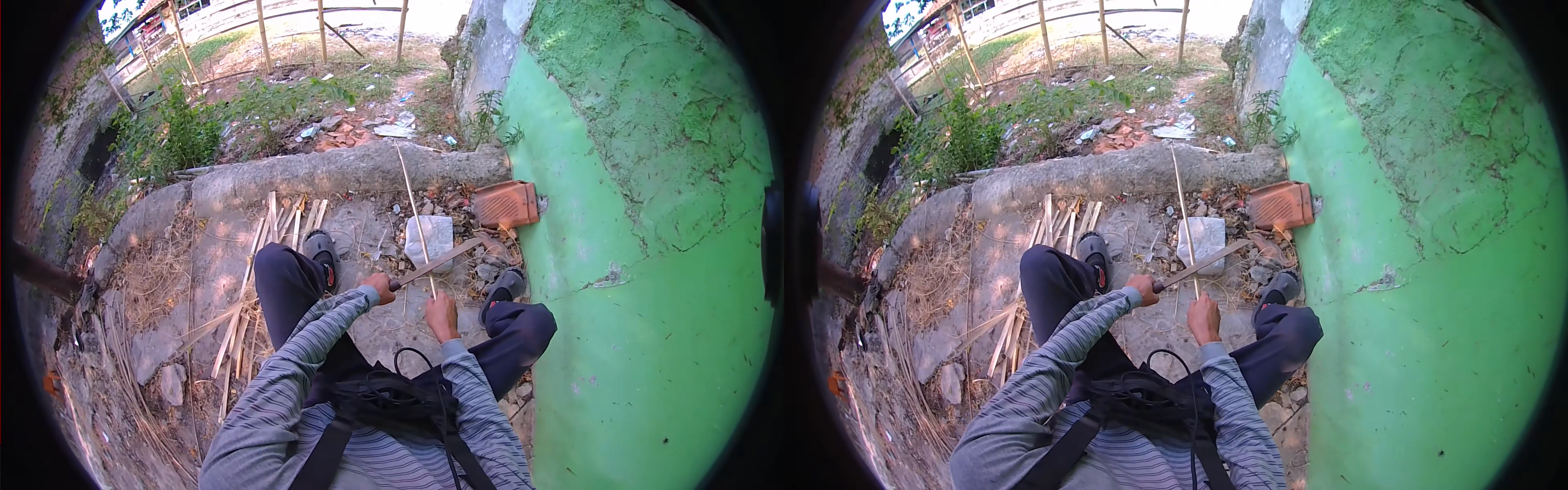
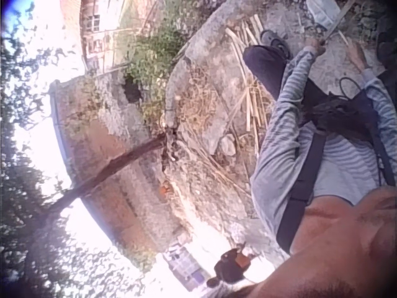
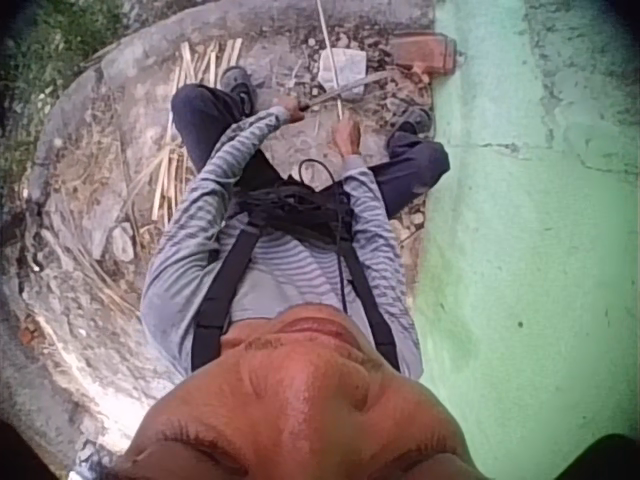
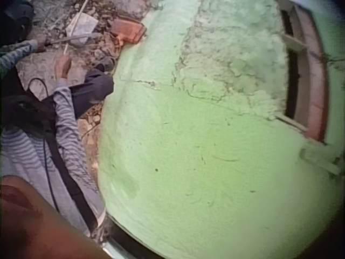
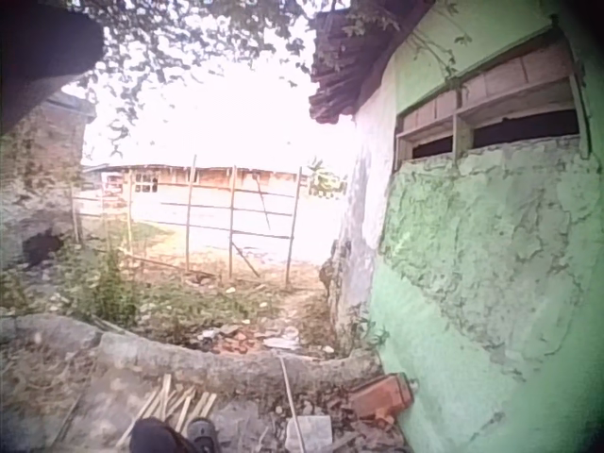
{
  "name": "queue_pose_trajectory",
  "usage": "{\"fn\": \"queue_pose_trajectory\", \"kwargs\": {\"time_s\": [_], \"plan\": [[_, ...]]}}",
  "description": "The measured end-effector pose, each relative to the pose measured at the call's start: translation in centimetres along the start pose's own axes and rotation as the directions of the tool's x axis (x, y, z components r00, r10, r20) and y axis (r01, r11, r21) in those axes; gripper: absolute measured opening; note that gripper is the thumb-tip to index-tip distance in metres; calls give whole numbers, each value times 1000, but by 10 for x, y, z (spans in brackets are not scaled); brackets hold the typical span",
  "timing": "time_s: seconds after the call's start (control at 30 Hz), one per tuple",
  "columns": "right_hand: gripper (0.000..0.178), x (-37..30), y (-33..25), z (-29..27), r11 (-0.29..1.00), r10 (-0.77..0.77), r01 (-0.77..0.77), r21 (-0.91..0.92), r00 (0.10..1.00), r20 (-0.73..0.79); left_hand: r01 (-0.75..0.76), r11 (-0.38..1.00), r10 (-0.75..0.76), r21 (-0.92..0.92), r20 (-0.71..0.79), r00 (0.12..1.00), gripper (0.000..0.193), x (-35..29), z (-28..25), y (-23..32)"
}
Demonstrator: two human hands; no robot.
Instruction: The person shaves bamboo strips using a knife, bends and splits the strip by hand, and trims it down with the blade.
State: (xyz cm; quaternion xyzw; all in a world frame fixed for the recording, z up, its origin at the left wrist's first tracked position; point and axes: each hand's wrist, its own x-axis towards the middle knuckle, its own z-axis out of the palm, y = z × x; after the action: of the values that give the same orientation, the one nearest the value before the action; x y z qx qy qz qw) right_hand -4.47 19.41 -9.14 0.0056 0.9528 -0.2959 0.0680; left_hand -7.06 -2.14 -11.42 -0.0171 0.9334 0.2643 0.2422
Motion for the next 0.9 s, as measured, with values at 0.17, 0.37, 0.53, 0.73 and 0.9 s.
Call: {"fn": "queue_pose_trajectory", "kwargs": {"time_s": [0.17,0.37,0.53,0.73,0.9], "plan": [[26,5,1,-5,1000,-11,11,2,1000,6,-120,990,118,-68,-34,992,31,-1,15,4],[22,-2,0,4,999,19,-19,49,1000,-10,75,994,-73,-84,34,997,35,20,-5,7],[26,1,-2,-1,1000,-1,1,18,1000,27,-12,1000,13,-27,17,1000,39,14,1,6],[26,2,2,-4,1000,22,-23,18,999,35,61,997,-63,37,51,997,38,7,-15,22],[24,1,-7,-11,999,-29,30,-27,999,19,50,997,-50,57,3,999,38,5,-10,15]]}}
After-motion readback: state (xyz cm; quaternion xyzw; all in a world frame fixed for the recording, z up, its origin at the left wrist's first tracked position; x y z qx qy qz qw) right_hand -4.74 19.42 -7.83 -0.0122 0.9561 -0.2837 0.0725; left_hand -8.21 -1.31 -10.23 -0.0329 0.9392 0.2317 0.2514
